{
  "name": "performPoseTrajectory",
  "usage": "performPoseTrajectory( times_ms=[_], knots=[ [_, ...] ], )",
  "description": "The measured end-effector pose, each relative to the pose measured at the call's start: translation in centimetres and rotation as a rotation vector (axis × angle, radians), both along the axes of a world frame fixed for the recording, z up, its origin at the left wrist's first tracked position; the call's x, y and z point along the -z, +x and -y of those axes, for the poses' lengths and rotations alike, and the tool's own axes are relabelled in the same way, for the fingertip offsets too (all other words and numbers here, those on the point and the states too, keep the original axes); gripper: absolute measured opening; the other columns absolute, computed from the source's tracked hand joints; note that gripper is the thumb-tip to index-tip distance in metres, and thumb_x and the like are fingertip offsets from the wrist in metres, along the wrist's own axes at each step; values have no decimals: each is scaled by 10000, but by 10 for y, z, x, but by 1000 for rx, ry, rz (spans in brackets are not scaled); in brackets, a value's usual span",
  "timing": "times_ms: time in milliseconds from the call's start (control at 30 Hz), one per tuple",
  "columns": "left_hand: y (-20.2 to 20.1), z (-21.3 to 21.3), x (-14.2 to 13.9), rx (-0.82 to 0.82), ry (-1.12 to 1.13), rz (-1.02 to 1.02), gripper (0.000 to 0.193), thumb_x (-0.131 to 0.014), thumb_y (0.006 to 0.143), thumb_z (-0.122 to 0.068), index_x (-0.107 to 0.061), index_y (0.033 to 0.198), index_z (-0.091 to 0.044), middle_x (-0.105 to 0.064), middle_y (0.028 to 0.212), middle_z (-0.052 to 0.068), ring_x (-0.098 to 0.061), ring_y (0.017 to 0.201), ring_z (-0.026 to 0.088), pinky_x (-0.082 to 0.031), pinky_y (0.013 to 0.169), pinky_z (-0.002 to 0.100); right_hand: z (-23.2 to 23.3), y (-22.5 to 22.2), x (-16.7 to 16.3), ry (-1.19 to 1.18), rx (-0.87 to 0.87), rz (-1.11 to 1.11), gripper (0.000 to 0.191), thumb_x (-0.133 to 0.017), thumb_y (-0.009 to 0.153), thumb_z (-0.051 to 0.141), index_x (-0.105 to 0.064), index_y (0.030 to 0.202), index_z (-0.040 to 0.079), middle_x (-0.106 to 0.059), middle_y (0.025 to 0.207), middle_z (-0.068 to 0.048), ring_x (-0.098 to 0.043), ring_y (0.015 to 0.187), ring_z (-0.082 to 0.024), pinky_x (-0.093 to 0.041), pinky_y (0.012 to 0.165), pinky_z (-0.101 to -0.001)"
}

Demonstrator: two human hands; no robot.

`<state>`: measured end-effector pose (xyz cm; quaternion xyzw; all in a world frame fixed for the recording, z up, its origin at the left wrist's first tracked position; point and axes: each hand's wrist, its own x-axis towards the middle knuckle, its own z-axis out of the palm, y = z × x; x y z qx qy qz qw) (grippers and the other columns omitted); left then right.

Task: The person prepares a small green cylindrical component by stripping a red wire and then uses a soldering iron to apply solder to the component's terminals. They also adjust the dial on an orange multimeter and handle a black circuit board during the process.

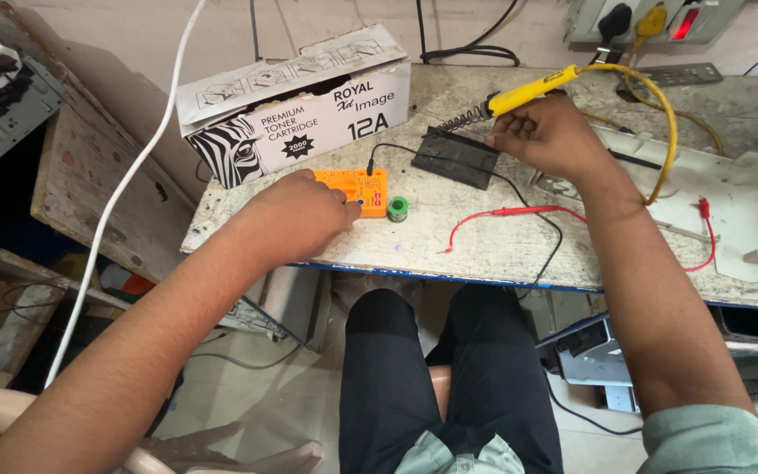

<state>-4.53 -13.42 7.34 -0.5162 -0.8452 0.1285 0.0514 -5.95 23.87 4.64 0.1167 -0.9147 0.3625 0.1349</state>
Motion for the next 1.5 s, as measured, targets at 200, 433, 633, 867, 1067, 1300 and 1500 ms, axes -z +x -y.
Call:
performPoseTrajectory(
  times_ms=[200, 433, 633, 867, 1067, 1300, 1500],
  knots=[
    [-1, 1, 1, -1, 41, 37, 199, -608, 930, -241, -711, 1026, -101, -728, 793, 119, -703, 777, 324, -515, 761, 472, 2, 1, -1, -3, 19, 29, 211, -822, 876, 147, -731, 980, -12, -722, 840, -47, -660, 750, -103, -540, 700, -264],
    [2, -1, -4, -1, 62, 19, 244, -609, 944, -320, -713, 1006, -108, -721, 756, 125, -703, 732, 359, -534, 678, 510, 1, 2, -2, -13, 0, 4, 222, -823, 873, 147, -727, 986, -18, -724, 849, -49, -665, 763, -105, -548, 714, -265],
    [8, -5, -13, -61, -12, 47, 294, -605, 933, -361, -686, 1072, -116, -709, 707, 141, -695, 692, 373, -533, 655, 521, -1, 0, -1, 18, 2, -13, 215, -816, 874, 151, -730, 981, -15, -729, 844, -51, -673, 757, -110, -547, 715, -270],
    [5, -4, -11, -12, -12, -37, 211, -618, 814, -105, -691, 1012, -90, -729, 798, 123, -710, 719, 342, -550, 675, 493, -6, -2, 4, 21, -22, -28, 216, -810, 875, 142, -729, 990, -23, -731, 852, -69, -676, 764, -126, -548, 719, -279],
    [2, -2, -6, -8, -2, -45, 235, -613, 814, -82, -680, 1039, -92, -733, 841, 125, -714, 748, 342, -553, 683, 489, -9, -4, 6, -5, 10, -64, 273, -801, 860, 151, -728, 1065, -14, -750, 937, -76, -701, 844, -151, -556, 779, -298],
    [1, -2, -3, -20, -14, -30, 229, -620, 812, -66, -664, 1036, -77, -724, 847, 128, -714, 806, 333, -548, 739, 480, -21, -9, 10, 172, 10, -186, 280, -796, 843, 204, -752, 1080, 62, -732, 1110, -142, -683, 1086, -293, -520, 965, -410],
    [1, 0, 0, -41, -12, -36, 262, -631, 788, -52, -669, 1046, -70, -725, 854, 124, -710, 840, 328, -534, 794, 471, -28, -8, 8, 254, -92, -179, 414, -834, 698, 245, -740, 1074, 100, -703, 1211, -151, -626, 1185, -339, -477, 1025, -441]
  ],
)
